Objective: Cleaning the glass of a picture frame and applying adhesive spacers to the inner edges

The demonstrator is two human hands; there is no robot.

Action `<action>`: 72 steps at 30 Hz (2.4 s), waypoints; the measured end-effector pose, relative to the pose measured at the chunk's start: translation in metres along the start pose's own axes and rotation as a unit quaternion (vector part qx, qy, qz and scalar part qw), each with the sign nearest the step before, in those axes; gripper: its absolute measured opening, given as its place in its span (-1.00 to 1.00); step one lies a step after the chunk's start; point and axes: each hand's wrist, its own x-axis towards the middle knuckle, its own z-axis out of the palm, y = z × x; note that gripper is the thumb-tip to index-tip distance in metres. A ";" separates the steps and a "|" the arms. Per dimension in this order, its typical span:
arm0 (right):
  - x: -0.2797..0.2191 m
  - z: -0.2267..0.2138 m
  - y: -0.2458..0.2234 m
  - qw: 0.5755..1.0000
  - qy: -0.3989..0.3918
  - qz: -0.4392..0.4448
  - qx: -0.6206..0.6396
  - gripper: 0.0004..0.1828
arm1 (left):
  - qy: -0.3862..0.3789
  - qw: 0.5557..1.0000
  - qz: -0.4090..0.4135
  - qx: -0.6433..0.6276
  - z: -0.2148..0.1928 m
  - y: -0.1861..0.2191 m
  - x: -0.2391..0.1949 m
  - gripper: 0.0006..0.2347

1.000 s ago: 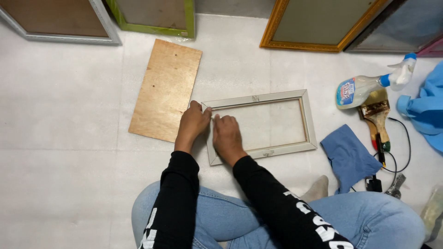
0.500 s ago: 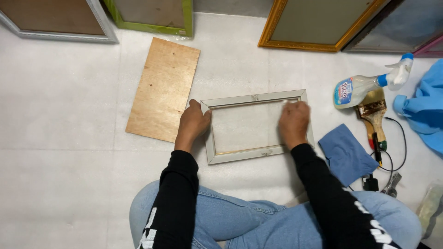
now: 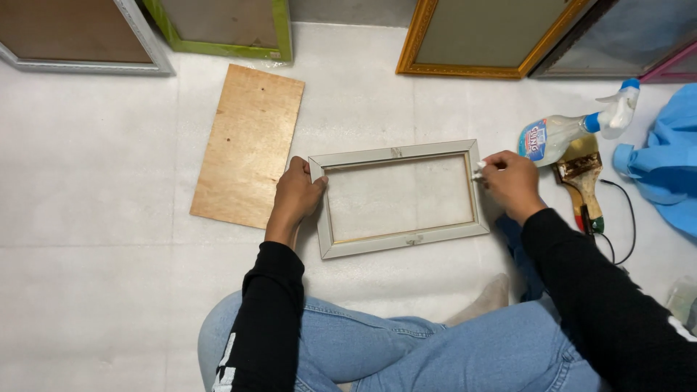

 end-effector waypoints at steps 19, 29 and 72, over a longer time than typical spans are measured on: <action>0.032 -0.003 -0.003 0.926 -0.160 0.171 0.297 -0.77 | -0.029 0.985 0.008 -0.170 -0.001 0.009 -0.009 -0.57; 0.055 0.016 0.055 0.876 -0.225 0.146 0.401 -0.71 | -0.055 0.930 0.017 -0.364 0.010 0.000 -0.004 -0.68; 0.037 0.022 0.017 0.865 -0.218 0.139 0.431 -0.67 | 0.055 0.942 0.009 -0.330 0.010 0.004 -0.003 -0.70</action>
